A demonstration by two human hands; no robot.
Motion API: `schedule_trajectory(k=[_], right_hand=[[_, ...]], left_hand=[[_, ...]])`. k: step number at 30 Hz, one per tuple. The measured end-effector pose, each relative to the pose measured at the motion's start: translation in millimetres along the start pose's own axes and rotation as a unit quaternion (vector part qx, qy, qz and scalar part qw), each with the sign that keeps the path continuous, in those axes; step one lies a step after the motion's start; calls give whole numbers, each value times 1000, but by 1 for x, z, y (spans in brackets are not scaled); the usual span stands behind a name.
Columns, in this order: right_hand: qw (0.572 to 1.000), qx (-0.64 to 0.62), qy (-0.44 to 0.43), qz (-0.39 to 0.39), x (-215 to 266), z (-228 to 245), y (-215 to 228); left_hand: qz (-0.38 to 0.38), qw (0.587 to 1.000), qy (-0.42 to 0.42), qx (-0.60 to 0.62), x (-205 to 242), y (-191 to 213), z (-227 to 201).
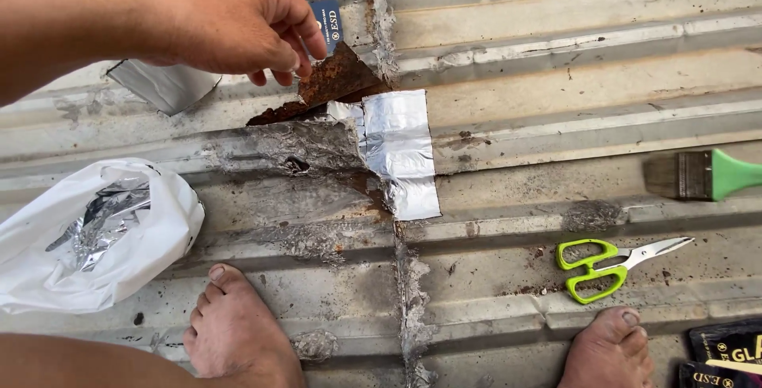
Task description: Repairing a hole in a corrugated metal roof using adhesive patches and a brush.
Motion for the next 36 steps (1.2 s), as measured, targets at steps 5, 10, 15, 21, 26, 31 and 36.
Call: schedule_trajectory(k=[5,10,15,21,26,31,36], right_hand=[[998,-15,35,49,11,-5,-12],[985,-73,-75,136,-11,10,18],[960,-124,-150,199,-36,17,41],[939,-146,-169,260,-40,21,55],[937,-157,-184,253,-46,25,56],[951,-139,-166,219,-33,15,37],[963,-139,-127,194,-14,0,-11]], left_hand=[[-8,998,-51,22,-1,4,3],[-15,998,-68,-10,-12,-13,-12],[2,979,-123,-163,-43,-43,-25],[65,958,-136,-243,-35,-60,-15],[59,966,-117,-222,-28,-58,-2],[71,967,-91,-226,-24,-54,15],[77,971,-71,-217,-22,-55,36]])
Point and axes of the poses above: each hand's wrist, its own x-axis away from the middle knuckle, its own y-axis out of the back of the hand, z = x × y, the point moved 2 cm from there along -x, towards the middle knuckle, and after that the axes turned 4 degrees about -z, right-handed, at the moved point
